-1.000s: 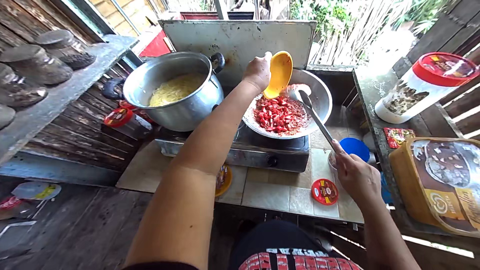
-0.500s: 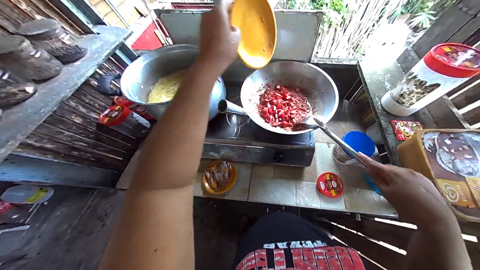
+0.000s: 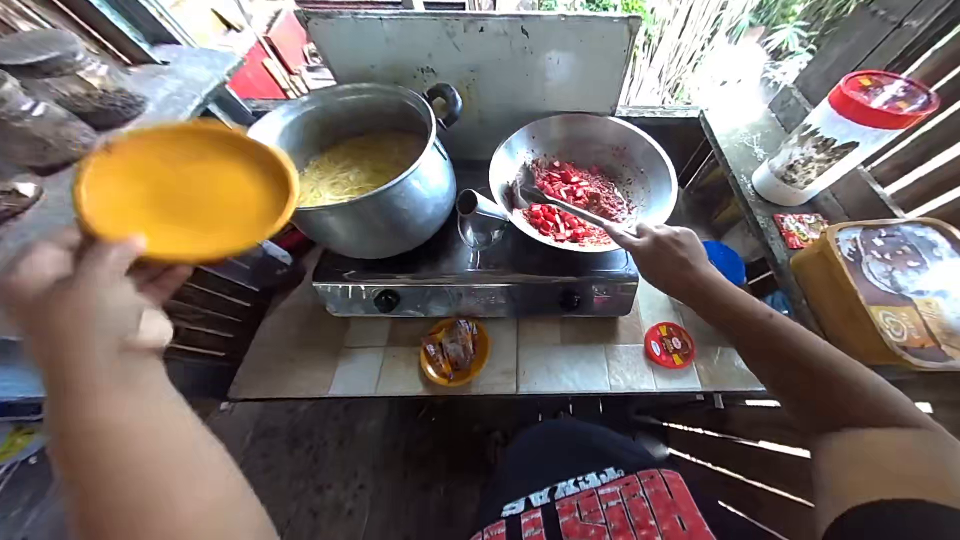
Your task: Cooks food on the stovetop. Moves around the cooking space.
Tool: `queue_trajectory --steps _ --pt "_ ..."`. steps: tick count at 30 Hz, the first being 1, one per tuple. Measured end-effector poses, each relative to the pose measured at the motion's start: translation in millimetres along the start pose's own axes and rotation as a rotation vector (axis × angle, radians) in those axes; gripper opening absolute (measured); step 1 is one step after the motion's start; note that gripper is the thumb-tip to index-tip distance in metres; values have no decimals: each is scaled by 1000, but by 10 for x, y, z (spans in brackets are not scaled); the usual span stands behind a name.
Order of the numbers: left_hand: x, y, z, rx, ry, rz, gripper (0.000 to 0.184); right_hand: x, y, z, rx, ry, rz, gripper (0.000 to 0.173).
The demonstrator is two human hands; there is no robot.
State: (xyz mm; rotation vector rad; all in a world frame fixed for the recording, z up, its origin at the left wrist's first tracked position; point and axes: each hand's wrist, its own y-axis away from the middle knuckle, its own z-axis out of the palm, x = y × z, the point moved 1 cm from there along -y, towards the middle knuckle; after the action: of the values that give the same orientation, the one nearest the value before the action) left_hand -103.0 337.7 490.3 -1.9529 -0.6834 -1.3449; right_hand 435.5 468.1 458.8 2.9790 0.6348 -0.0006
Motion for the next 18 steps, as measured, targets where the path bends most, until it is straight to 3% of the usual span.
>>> queue_trajectory --steps 3,7,11,15,18 --pt "-659 303 -440 104 11 -159 37 144 -267 33 44 61 51 58" --pt "-1378 784 -708 154 18 -387 31 -145 24 -710 -81 69 343 57" --pt "-2046 1100 -733 162 29 -558 31 -286 155 -570 -20 76 161 57" --pt "-2447 1263 -560 158 111 -628 31 -436 197 -750 -232 80 224 54" --pt "-2591 1321 -359 170 172 -644 33 -154 -36 -390 -70 177 115 52"
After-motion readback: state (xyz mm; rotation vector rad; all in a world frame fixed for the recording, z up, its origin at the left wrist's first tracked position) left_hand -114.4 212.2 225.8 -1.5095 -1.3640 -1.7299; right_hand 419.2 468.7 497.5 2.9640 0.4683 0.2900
